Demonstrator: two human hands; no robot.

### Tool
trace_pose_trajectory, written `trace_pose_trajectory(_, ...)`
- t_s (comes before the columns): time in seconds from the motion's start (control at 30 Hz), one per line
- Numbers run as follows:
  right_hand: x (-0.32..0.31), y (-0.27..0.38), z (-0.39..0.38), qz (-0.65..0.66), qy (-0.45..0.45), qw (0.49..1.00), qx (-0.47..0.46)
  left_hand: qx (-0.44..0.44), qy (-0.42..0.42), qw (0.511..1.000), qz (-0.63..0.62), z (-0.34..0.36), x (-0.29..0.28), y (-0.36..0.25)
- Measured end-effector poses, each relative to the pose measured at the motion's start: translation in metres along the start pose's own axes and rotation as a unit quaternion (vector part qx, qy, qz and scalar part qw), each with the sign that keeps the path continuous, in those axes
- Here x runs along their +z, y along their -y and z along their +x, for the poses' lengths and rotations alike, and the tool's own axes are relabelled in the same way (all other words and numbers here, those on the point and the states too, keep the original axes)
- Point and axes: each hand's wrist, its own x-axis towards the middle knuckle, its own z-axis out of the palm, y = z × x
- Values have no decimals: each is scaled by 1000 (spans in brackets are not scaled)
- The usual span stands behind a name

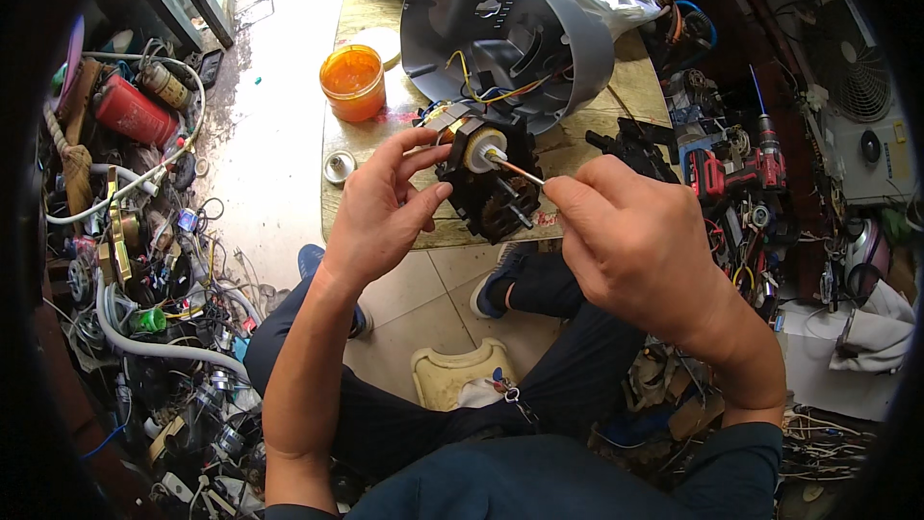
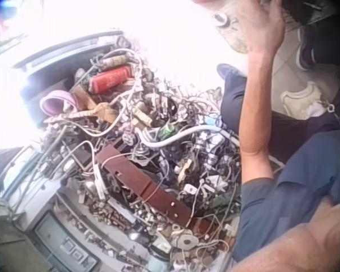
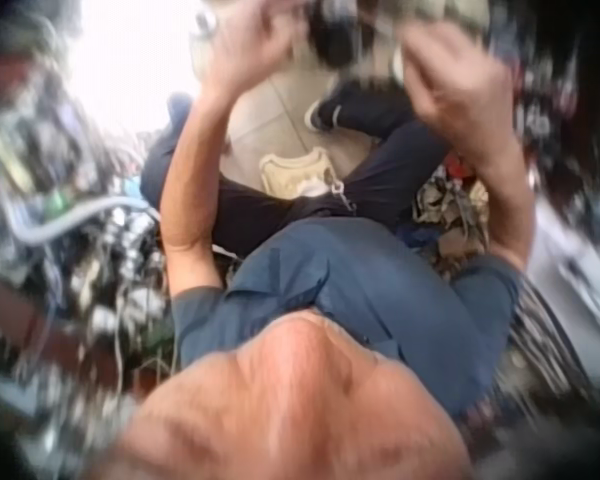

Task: The person applies orange grease to a small white plastic gear using a screwdriver, then installs the gear onto a motor shaft and attaches a larger beige gear to the assembly.

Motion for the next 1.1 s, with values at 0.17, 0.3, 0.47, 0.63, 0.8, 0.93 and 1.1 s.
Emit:
trace_pose_trajectory(0.17,-7,4,3,15,24,1000,-13,4,4,1000,3,0,-1,3)
trace_pose_trajectory(0.3,-9,1,6,12,-16,1000,6,7,-3,1000,1,-1,0,2)
trace_pose_trajectory(0.47,-3,1,3,24,2,999,28,5,18,1000,12,1,-1,2)
trace_pose_trajectory(0.63,-11,6,9,77,8,996,37,9,11,1000,13,0,-3,1)
trace_pose_trajectory(0.8,-11,7,46,145,-44,987,62,-1,13,1000,2,1,-2,2)
trace_pose_trajectory(0.93,14,-9,107,119,-27,992,39,2,17,1000,-1,-1,-4,5)
trace_pose_trajectory(1.1,54,-18,175,54,24,998,35,-24,-2,998,54,-1,-28,-14)
